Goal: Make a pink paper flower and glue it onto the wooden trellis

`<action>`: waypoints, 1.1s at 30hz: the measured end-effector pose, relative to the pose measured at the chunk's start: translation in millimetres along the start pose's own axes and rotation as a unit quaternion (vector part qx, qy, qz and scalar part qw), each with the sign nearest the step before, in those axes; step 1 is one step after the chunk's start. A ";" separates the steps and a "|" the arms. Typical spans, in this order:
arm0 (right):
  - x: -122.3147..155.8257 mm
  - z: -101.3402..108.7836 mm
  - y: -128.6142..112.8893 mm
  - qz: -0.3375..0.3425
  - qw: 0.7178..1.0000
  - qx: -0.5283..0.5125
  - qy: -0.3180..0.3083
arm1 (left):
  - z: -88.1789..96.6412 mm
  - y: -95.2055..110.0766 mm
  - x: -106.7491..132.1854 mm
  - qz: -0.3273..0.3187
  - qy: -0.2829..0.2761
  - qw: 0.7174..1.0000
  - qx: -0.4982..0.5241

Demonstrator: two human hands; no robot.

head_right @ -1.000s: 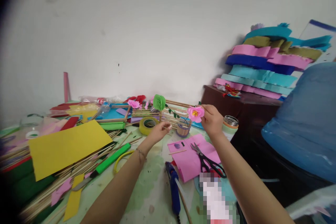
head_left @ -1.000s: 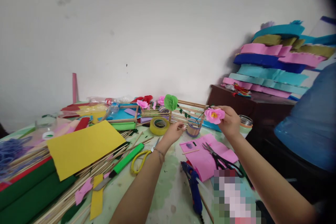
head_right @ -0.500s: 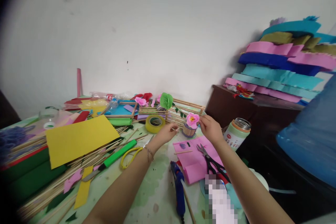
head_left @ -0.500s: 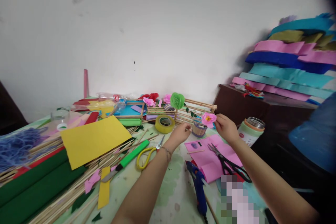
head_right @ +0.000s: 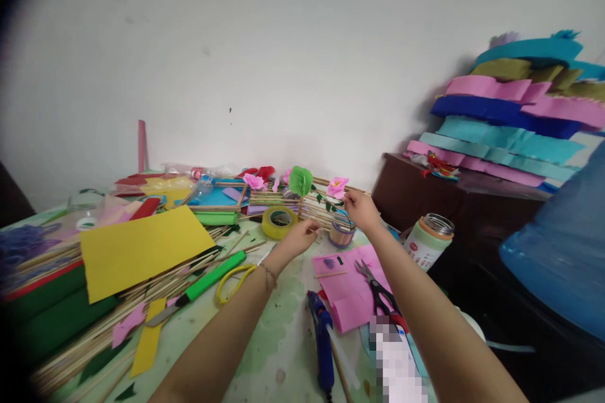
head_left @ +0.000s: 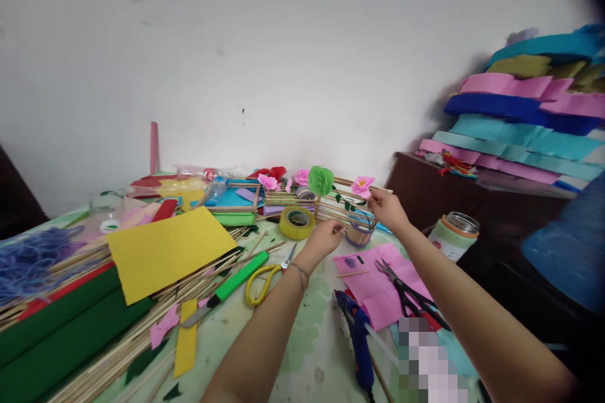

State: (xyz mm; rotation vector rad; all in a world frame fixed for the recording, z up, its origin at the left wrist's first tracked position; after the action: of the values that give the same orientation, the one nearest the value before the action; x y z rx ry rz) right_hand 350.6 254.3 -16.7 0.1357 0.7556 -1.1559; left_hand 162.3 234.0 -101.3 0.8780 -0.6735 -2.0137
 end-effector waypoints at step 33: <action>4.0 -39.3 51.3 -0.086 0.990 -0.060 0.091 | 3.5 -36.7 -0.6 0.106 0.017 0.994 -0.004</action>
State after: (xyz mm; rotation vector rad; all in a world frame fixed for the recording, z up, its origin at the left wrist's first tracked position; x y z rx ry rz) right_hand 377.2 291.3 -62.7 0.0761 1.0124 -1.2689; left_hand 142.6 254.1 -125.2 0.7997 -0.7081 -1.8072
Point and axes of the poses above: each hand's wrist, its own x-axis away from the middle knuckle, its own z-axis out of the back of the hand, y = z × x, the point moved 4 cm from there along -x, towards the middle knuckle, and after that the axes turned 8 degrees about -x, right-handed, at the moved point
